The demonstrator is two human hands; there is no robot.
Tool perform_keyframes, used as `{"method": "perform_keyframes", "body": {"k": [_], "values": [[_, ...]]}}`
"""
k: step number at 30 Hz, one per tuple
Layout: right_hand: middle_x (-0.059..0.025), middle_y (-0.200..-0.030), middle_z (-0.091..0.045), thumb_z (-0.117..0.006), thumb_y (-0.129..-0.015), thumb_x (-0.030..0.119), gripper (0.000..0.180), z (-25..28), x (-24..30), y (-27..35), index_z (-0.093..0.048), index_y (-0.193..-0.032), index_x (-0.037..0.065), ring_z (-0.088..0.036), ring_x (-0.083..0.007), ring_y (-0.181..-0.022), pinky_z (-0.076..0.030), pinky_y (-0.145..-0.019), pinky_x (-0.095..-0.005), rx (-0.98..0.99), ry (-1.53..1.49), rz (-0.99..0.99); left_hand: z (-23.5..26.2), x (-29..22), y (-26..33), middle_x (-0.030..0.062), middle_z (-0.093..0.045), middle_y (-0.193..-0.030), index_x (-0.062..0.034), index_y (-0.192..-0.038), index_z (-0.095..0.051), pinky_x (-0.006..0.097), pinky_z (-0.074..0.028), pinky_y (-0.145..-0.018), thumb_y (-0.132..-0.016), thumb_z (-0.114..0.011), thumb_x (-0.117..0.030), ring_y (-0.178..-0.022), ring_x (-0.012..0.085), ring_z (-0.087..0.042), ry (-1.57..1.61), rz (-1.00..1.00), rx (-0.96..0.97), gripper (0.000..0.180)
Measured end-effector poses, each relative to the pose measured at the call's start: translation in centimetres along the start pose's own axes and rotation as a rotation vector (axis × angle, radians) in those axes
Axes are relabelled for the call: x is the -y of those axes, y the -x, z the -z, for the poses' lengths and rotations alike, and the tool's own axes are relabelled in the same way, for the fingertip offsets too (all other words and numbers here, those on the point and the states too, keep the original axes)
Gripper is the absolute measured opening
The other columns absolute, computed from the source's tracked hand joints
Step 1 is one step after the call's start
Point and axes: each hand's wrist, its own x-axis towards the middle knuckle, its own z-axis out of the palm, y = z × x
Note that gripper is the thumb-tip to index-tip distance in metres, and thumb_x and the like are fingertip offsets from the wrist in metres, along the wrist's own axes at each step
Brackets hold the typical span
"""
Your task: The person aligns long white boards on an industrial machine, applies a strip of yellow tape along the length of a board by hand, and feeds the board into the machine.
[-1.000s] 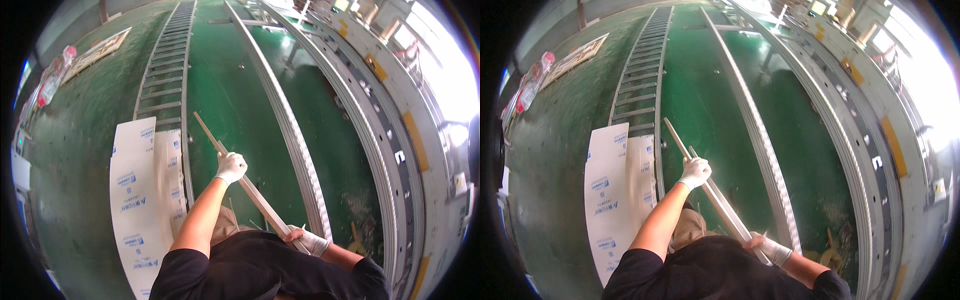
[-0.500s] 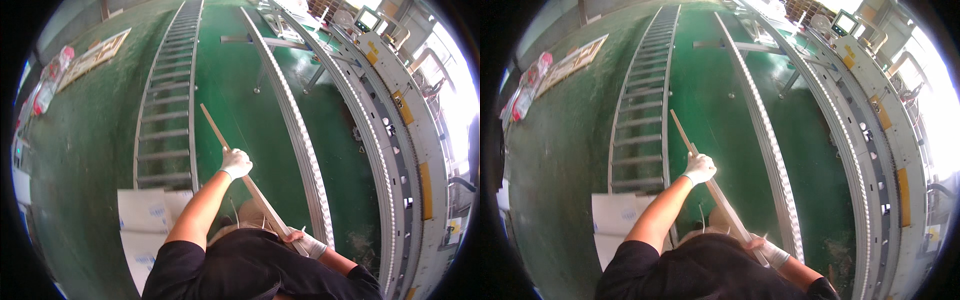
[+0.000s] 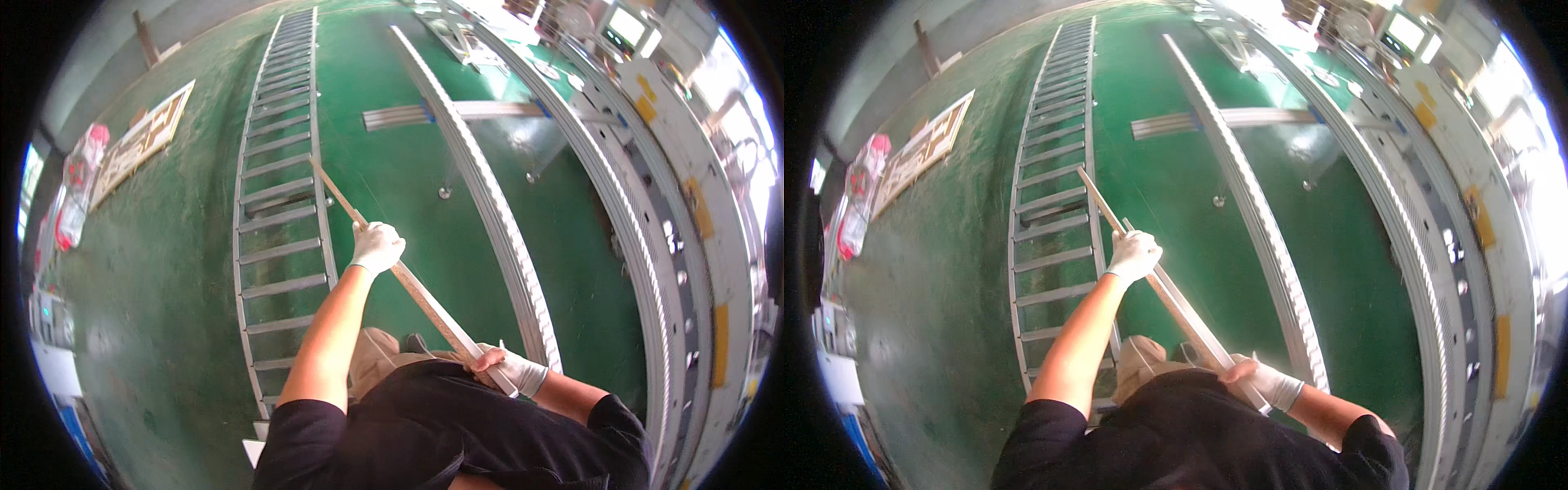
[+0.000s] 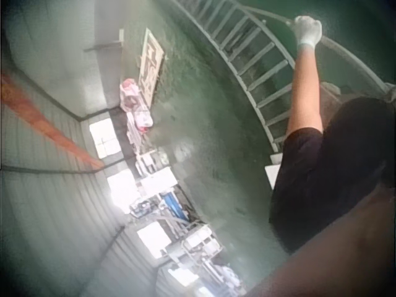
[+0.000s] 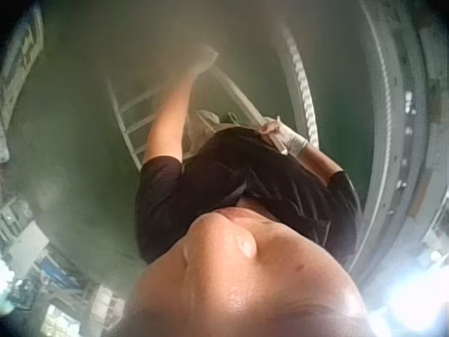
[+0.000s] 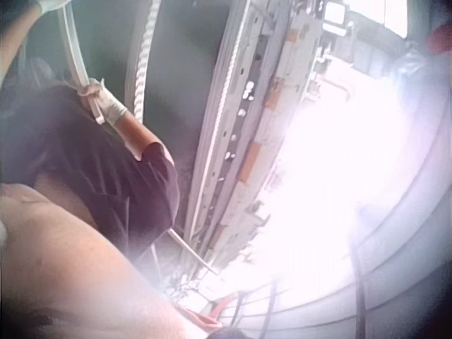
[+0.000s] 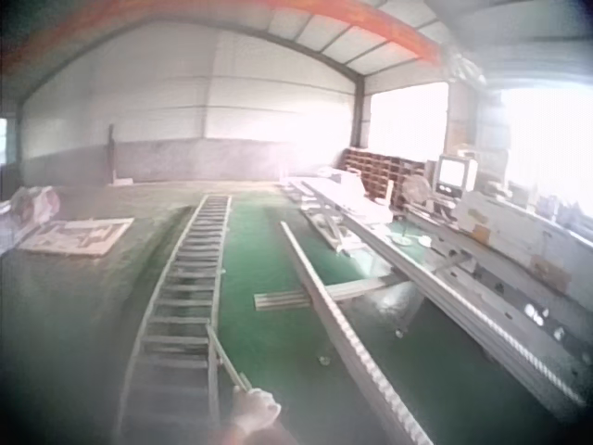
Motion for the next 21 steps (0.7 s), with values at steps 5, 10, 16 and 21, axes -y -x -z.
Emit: {"method": "perform_keyframes", "body": {"k": [5,10,16,21], "values": [[-0.0078,-0.106,-0.065,-0.077,-0.078,0.031,0.063,0.0,14.1,-13.6,-0.06,-0.129,0.0,-0.064,-0.0193,-0.092,-0.054,-0.085,-0.0316,0.108,0.134,-0.019,5.3,12.6,-10.4,0.0106,-0.078,-0.101,-0.0065,-0.087,-0.078,0.059,-0.045,-0.109,-0.096,-0.054,-0.033,-0.108,0.0338,-0.069,0.043,0.03,-0.164,0.037],[-0.0107,-0.113,-0.067,-0.075,-0.078,0.03,0.065,-3.0,26.7,-21.4,-0.059,-0.133,0.0,-0.067,-0.0236,-0.1,-0.055,-0.094,-0.0354,-0.008,-0.031,-0.134,7.2,22.7,-23.0,0.0092,-0.073,-0.089,-0.0072,-0.077,-0.072,0.048,-0.051,-0.097,-0.09,-0.061,-0.024,-0.1,0.0334,-0.068,0.159,-0.174,-0.329,0.024],[-0.0101,-0.108,-0.07,-0.078,-0.079,0.033,0.056,-1.3,36.3,-32.8,-0.068,-0.125,0.002,-0.067,-0.0225,-0.093,-0.055,-0.087,-0.0358,-0.059,-0.028,-0.188,13.6,30.5,-36.9,0.0147,-0.077,-0.093,-0.0048,-0.083,-0.076,0.049,-0.052,-0.101,-0.095,-0.06,-0.031,-0.102,0.0367,-0.071,0.201,-0.18,-0.204,0.033],[-0.0083,-0.105,-0.072,-0.079,-0.079,0.033,0.044,-5.7,51.4,-40.6,-0.074,-0.114,0.006,-0.068,-0.0211,-0.094,-0.055,-0.088,-0.0348,-0.04,-0.149,-0.08,13.0,39.6,-50.0,0.0142,-0.077,-0.094,-0.006,-0.083,-0.076,0.05,-0.051,-0.097,-0.1,-0.065,-0.038,-0.103,0.0357,-0.07,0.146,-0.145,-0.106,0.038]]}}
